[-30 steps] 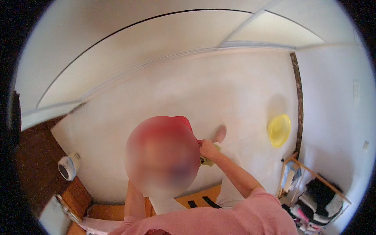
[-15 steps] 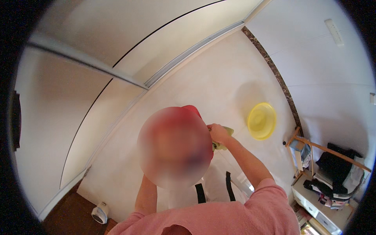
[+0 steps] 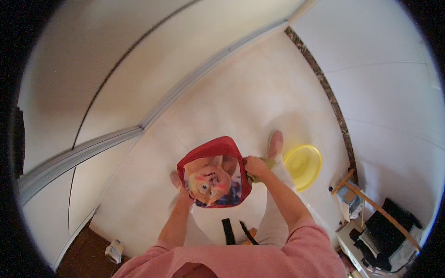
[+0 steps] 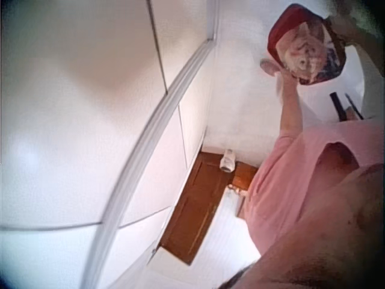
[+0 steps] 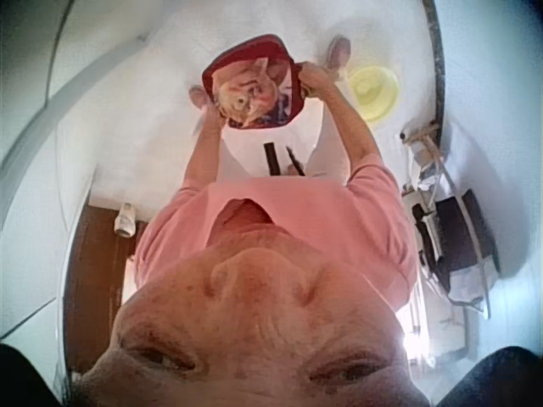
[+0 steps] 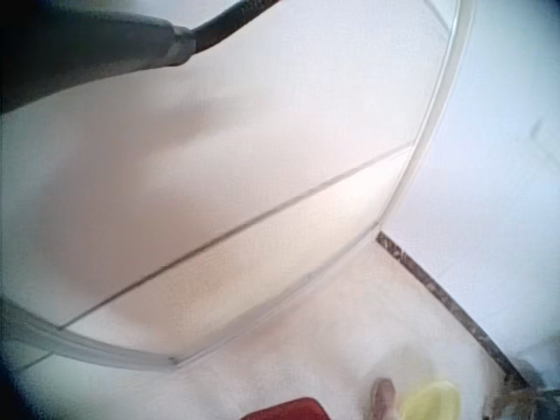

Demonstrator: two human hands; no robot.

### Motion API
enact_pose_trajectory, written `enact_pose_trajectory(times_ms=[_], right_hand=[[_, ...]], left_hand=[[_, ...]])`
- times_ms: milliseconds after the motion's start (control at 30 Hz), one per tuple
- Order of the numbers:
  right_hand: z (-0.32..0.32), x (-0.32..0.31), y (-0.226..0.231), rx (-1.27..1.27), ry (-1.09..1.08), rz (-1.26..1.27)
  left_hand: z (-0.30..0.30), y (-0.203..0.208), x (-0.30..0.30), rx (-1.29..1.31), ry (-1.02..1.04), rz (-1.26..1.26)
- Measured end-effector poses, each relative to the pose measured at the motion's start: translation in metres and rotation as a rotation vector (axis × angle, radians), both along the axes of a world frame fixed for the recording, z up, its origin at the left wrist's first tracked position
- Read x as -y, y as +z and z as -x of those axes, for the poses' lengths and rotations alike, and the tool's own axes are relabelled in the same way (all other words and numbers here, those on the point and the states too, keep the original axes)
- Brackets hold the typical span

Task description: The person wipes the exterior surfaces of a white wardrobe using a green and grey cloth. They clean the upper panels, the door frame, and the lower sections of the wardrobe. The person also briefly moves a small red stool and a white bucket to access different areas of the furniture.

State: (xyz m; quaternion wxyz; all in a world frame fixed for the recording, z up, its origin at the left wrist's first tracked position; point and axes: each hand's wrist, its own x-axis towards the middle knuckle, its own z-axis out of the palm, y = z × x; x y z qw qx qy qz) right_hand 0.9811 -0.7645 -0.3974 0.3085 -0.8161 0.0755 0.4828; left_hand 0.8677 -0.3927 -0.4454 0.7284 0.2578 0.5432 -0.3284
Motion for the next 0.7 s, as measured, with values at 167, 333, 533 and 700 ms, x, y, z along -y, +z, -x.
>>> enact_pose_trajectory(times_ms=[167, 333, 533, 700], right_hand=[[0.035, 0.001, -0.084, -0.037, 0.225, 0.115], [0.02, -0.039, -0.073, -0.091, 0.298, 0.123], [-0.029, -0.06, -0.013, -0.065, 0.442, 0.08], [-0.028, -0.089, -0.012, 0.215, 0.539, 0.121]], left_hand=[[0.031, -0.017, 0.04, -0.02, 0.092, -0.048], [0.057, -0.019, 0.019, -0.342, -0.097, -0.11], [-0.001, 0.031, 0.029, -0.066, -0.345, -0.543], [-0.066, 0.027, 0.045, 0.705, -1.688, -1.045]])
